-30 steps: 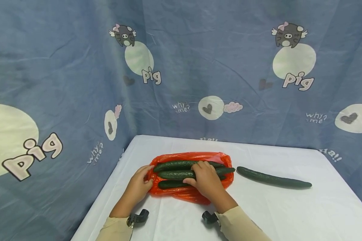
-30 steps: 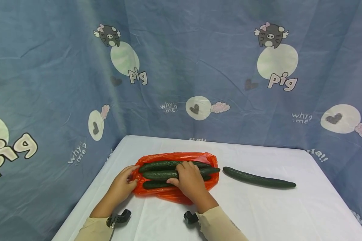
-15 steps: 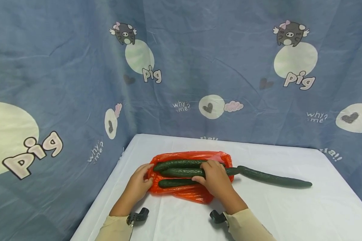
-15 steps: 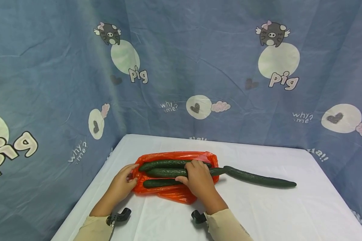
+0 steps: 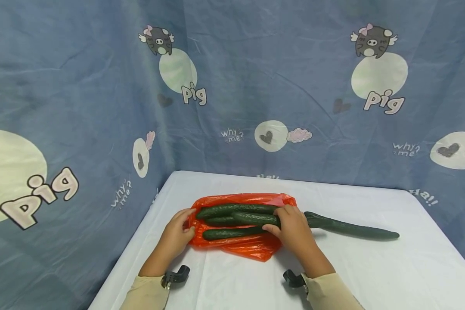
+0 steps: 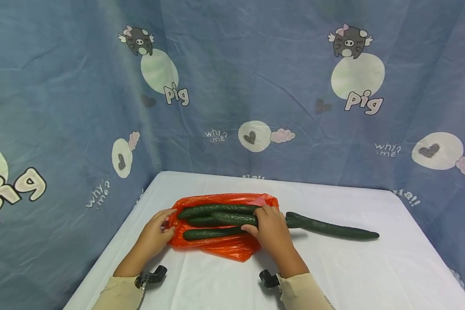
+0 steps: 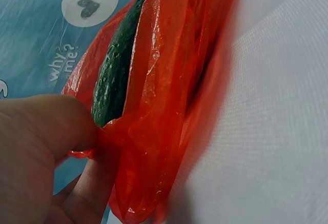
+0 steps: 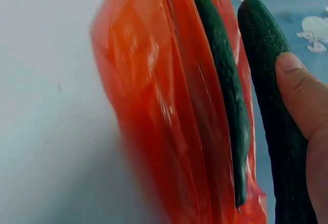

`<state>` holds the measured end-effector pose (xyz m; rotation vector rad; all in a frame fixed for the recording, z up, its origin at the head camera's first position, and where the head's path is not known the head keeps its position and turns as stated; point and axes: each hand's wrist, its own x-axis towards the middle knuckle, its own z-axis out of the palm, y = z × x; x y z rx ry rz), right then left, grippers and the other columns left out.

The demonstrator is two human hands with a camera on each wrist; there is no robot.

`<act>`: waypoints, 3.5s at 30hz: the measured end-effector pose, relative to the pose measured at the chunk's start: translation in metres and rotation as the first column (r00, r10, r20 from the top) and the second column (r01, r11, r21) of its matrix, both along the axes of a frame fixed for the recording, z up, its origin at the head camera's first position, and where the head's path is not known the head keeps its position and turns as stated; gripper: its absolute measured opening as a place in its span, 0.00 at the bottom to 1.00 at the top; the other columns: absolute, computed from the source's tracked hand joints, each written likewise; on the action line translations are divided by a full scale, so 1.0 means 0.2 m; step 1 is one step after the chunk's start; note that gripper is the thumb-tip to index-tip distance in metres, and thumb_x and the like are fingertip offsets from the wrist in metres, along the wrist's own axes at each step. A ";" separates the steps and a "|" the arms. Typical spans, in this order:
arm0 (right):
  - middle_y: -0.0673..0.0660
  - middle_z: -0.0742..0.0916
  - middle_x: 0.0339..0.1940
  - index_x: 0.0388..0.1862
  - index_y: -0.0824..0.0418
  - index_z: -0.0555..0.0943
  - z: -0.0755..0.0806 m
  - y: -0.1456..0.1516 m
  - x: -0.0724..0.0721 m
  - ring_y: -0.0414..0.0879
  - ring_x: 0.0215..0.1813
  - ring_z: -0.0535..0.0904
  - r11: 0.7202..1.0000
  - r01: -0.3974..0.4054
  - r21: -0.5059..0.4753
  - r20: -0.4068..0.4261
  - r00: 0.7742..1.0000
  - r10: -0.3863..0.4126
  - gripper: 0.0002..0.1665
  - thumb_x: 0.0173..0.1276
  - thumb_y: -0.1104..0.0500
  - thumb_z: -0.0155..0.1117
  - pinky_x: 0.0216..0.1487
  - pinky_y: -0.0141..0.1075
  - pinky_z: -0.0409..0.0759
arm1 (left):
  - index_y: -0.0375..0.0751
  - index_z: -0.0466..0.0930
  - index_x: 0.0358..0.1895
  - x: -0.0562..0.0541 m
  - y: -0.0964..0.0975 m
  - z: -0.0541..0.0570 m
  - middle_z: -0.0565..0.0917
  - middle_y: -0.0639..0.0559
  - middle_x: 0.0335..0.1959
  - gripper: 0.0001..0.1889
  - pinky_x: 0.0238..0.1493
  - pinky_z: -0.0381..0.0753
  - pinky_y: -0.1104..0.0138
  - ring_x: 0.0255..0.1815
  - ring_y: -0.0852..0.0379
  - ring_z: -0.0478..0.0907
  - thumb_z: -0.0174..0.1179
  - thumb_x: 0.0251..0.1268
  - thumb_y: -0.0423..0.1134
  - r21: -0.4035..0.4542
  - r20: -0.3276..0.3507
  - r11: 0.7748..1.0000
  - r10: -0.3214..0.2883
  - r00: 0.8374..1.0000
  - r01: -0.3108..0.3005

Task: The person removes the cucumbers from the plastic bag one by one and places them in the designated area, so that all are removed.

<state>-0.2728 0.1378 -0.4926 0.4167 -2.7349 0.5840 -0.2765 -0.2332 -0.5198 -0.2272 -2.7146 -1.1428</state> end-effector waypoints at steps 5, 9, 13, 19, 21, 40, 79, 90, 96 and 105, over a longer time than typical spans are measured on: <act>0.55 0.84 0.47 0.49 0.61 0.83 -0.01 0.06 0.00 0.55 0.53 0.77 1.000 0.007 0.001 0.013 1.000 -0.007 0.34 0.59 0.36 0.78 0.61 0.55 0.74 | 0.39 0.74 0.73 0.00 -0.01 0.00 0.74 0.41 0.73 0.31 0.54 0.86 0.58 0.68 0.41 0.76 0.64 0.66 0.29 0.009 0.009 1.000 -0.001 1.000 0.001; 0.55 0.84 0.46 0.48 0.61 0.84 -0.01 0.10 0.01 0.55 0.52 0.77 1.000 0.007 -0.007 0.012 1.000 -0.007 0.33 0.59 0.37 0.78 0.59 0.56 0.74 | 0.40 0.74 0.73 0.00 -0.01 0.00 0.74 0.42 0.73 0.31 0.53 0.85 0.61 0.67 0.43 0.77 0.64 0.66 0.29 0.008 0.011 1.000 0.002 1.000 -0.002; 0.55 0.84 0.46 0.48 0.61 0.83 -0.01 0.15 0.02 0.55 0.52 0.78 1.000 0.013 -0.011 0.005 1.000 -0.013 0.32 0.59 0.38 0.79 0.60 0.57 0.75 | 0.40 0.75 0.73 -0.01 -0.01 0.00 0.75 0.42 0.73 0.31 0.51 0.84 0.62 0.64 0.45 0.78 0.64 0.65 0.28 0.002 -0.008 1.000 -0.002 1.000 0.002; 0.54 0.83 0.42 0.48 0.60 0.84 -0.03 0.21 0.03 0.55 0.50 0.77 0.999 0.042 0.000 0.025 0.999 -0.042 0.30 0.59 0.39 0.79 0.58 0.56 0.75 | 0.40 0.74 0.74 -0.01 -0.02 0.01 0.74 0.42 0.73 0.31 0.53 0.85 0.60 0.64 0.44 0.78 0.64 0.65 0.28 -0.009 -0.011 1.000 -0.007 1.000 0.007; 0.54 0.84 0.42 0.47 0.59 0.84 -0.04 0.24 0.04 0.55 0.50 0.77 0.999 0.051 0.005 0.033 0.998 -0.051 0.29 0.60 0.39 0.79 0.58 0.56 0.75 | 0.40 0.74 0.74 -0.01 -0.02 0.01 0.74 0.42 0.74 0.31 0.54 0.85 0.59 0.65 0.44 0.78 0.64 0.66 0.28 -0.007 0.001 1.000 -0.004 1.000 0.004; 0.59 0.85 0.43 0.47 0.64 0.84 -0.05 0.54 0.09 0.58 0.48 0.77 0.992 0.129 -0.013 -0.008 0.992 -0.129 0.30 0.62 0.41 0.78 0.50 0.54 0.74 | 0.40 0.74 0.73 0.00 -0.02 0.02 0.74 0.42 0.73 0.30 0.52 0.84 0.62 0.60 0.45 0.79 0.64 0.66 0.29 0.003 0.022 1.000 0.002 1.000 -0.002; 0.67 0.85 0.49 0.51 0.69 0.83 -0.12 0.99 0.17 0.67 0.55 0.78 0.988 0.154 0.020 0.100 0.983 -0.155 0.35 0.62 0.40 0.78 0.59 0.65 0.71 | 0.42 0.73 0.75 0.00 -0.01 0.02 0.72 0.43 0.75 0.31 0.53 0.85 0.60 0.58 0.45 0.80 0.64 0.68 0.30 -0.004 0.060 1.000 0.016 0.998 -0.016; 0.69 0.85 0.51 0.52 0.69 0.82 -0.14 1.04 0.14 0.69 0.57 0.77 0.989 0.133 0.059 0.134 0.981 -0.140 0.36 0.62 0.40 0.78 0.61 0.67 0.71 | 0.42 0.72 0.75 -0.01 -0.02 0.01 0.71 0.43 0.75 0.31 0.56 0.85 0.57 0.60 0.44 0.80 0.63 0.68 0.30 0.003 0.068 1.000 0.017 0.998 -0.017; 0.68 0.84 0.53 0.56 0.69 0.82 -0.14 1.04 0.13 0.68 0.57 0.77 0.988 0.130 0.080 0.196 0.970 -0.144 0.37 0.62 0.41 0.77 0.59 0.67 0.72 | 0.43 0.72 0.75 0.00 -0.02 0.02 0.71 0.43 0.75 0.31 0.56 0.85 0.56 0.61 0.44 0.80 0.63 0.69 0.30 0.006 0.067 1.000 0.012 0.998 -0.013; 0.68 0.84 0.53 0.57 0.66 0.82 -0.14 1.02 0.13 0.68 0.57 0.77 0.982 0.147 0.120 0.198 0.965 -0.169 0.41 0.57 0.38 0.80 0.58 0.69 0.71 | 0.43 0.73 0.75 0.00 -0.01 0.02 0.72 0.43 0.74 0.30 0.54 0.85 0.58 0.58 0.45 0.80 0.64 0.69 0.30 -0.006 0.048 1.000 0.019 0.999 -0.019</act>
